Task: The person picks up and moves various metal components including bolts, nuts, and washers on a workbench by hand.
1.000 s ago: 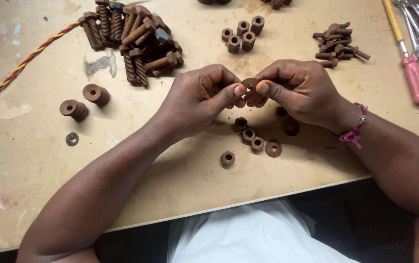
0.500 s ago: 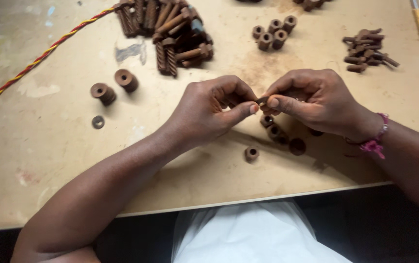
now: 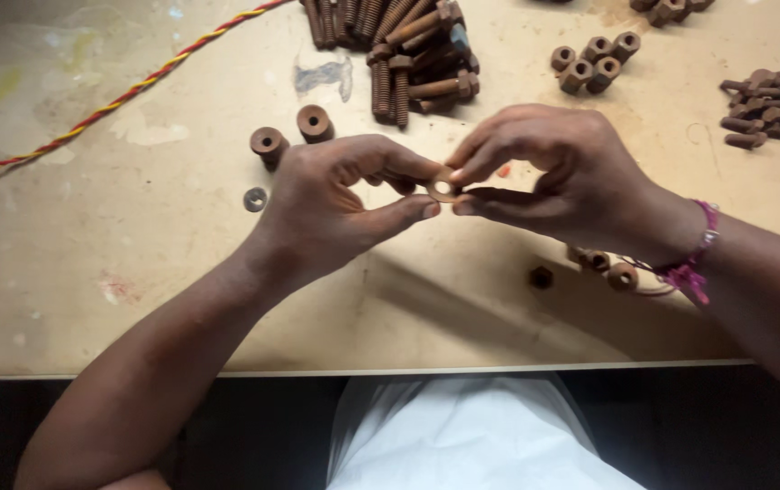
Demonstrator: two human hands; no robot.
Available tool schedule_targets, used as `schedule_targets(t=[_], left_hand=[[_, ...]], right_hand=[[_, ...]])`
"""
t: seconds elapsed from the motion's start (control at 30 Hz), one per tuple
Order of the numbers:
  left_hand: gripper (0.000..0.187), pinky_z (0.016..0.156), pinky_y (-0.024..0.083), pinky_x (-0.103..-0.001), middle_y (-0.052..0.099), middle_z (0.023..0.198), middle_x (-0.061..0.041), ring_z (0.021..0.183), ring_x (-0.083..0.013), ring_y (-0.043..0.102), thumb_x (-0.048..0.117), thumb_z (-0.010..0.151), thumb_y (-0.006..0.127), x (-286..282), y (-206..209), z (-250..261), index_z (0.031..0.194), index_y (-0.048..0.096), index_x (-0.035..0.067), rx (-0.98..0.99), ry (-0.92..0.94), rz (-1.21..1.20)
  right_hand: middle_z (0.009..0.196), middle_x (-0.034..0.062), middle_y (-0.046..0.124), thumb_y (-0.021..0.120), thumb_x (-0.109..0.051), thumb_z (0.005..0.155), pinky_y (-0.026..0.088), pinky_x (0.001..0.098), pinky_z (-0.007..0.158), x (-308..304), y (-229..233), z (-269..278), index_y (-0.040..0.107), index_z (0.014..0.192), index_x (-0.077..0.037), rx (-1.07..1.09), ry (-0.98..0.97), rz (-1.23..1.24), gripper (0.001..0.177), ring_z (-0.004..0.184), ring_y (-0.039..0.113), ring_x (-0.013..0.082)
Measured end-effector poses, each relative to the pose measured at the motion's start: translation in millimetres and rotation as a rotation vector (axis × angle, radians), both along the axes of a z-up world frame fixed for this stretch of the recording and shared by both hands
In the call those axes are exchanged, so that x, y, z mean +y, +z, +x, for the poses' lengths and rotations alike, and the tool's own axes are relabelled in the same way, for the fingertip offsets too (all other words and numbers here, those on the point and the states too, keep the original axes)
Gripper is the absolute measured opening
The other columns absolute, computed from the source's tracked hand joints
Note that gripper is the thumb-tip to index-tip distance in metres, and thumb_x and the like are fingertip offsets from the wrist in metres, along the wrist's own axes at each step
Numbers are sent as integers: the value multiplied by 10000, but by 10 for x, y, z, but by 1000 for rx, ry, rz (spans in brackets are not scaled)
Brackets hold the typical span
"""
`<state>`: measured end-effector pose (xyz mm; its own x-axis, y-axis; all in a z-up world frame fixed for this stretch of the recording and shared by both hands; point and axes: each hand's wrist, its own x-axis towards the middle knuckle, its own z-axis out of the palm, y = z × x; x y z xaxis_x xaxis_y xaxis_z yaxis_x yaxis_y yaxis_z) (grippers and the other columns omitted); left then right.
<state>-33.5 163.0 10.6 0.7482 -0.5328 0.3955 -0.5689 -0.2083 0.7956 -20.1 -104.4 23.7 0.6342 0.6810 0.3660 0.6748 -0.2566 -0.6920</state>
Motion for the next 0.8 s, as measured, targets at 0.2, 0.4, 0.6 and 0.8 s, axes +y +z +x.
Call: schedule_targets(t=[0.2,0.4,0.6,0.8], left_hand=[[279,833,557,-232,793,1069,-23,897,-66,681,124,891,902,472,57,32,1133,770,81,-83,130,30],[316,897,591,-243,755,1109,-9,968,-81,703,130,915,897,893,28,146,1177,728,78,-33,187,10],[428,875,595,-265,760,1137,-29,1020,-116,744,145,897,899,1142,-27,269,1262,687,70,-151,255,133],[473,936,559,-392,756,1093,-69,1039,-253,692,218,866,921,1252,-134,441,1273,723,80,-306,275,265]], right_hand=[[1122,54,750,866,-93,923,662,281,915,534,95,167,716,1045,-79,-116,51,47,195,1063,749,163],[1110,-23,754,910,-118,904,541,349,970,987,43,348,725,1025,-112,-322,-54,-34,221,1048,698,180],[1101,-87,751,908,-167,902,377,384,935,1287,-89,497,716,1012,-185,-368,-127,-93,222,1068,641,158],[1025,-126,716,885,-202,930,332,389,962,1429,-184,556,708,1056,-232,-368,-156,-172,220,1118,594,126]])
